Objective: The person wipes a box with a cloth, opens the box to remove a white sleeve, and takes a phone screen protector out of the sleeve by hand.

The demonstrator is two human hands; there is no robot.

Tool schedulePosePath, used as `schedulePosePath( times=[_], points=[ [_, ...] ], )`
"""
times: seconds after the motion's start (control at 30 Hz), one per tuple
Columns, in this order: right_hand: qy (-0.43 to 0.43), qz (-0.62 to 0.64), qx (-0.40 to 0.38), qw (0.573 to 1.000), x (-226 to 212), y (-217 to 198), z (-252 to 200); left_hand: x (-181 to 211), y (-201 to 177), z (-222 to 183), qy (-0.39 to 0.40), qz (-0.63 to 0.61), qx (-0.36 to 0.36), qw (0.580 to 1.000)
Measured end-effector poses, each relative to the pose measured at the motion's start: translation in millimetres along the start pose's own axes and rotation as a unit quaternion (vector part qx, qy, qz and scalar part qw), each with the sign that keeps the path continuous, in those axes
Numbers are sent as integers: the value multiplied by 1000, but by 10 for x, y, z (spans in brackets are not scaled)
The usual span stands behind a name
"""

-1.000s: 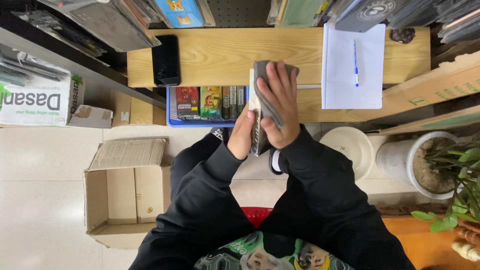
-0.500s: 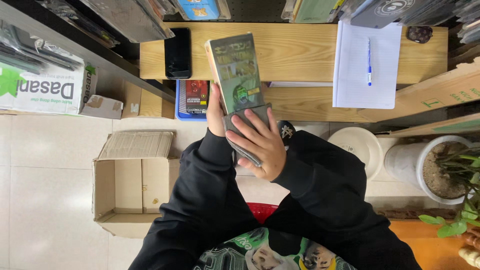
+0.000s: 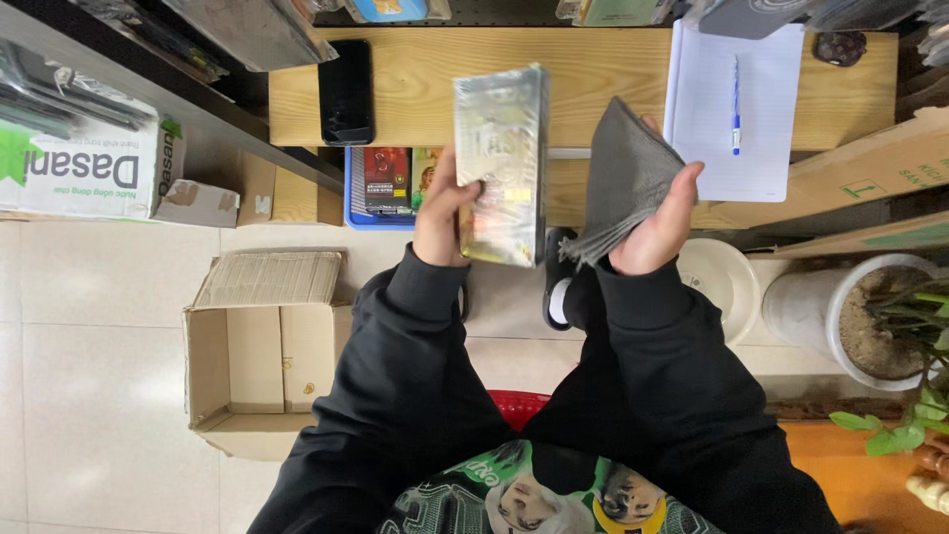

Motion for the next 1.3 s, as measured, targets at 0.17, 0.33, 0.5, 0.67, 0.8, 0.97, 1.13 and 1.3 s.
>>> schedulePosePath(
  times=[0.17,0.33,0.5,0.67,0.8,0.97,1.13,1.3],
  points=[
    [-239,-305,-203,899,-161,202,-32,-299,404,-196,-66,-76,-112,989],
    [-286,-404,-255,831,-43,319,-198,-340,396,-203,-78,-43,-82,993],
    [-276,-400,-288,825,93,439,-488,-470,71,-73,-31,-128,-56,990],
    [-278,-372,-322,825,103,599,-736,-522,-371,22,-9,-126,-47,991],
    [-272,-320,-334,844,63,708,-845,-354,-523,95,-15,-84,10,996],
    [-200,-150,-167,954,49,624,-615,30,-189,35,35,-99,95,990],
    [48,47,120,991,-132,625,-224,48,-97,8,41,32,42,998],
    [-212,-198,-186,939,6,263,2,-25,282,-54,18,126,-51,991]
  ],
)
Point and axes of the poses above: each hand's wrist, its own z-axis towards the middle knuckle, its own y-axis out of the palm, x = y × z, the point moved 2 cm from there along z, towards the middle knuckle, and after that the axes turned 9 degrees about -x, right-handed, at the moved point
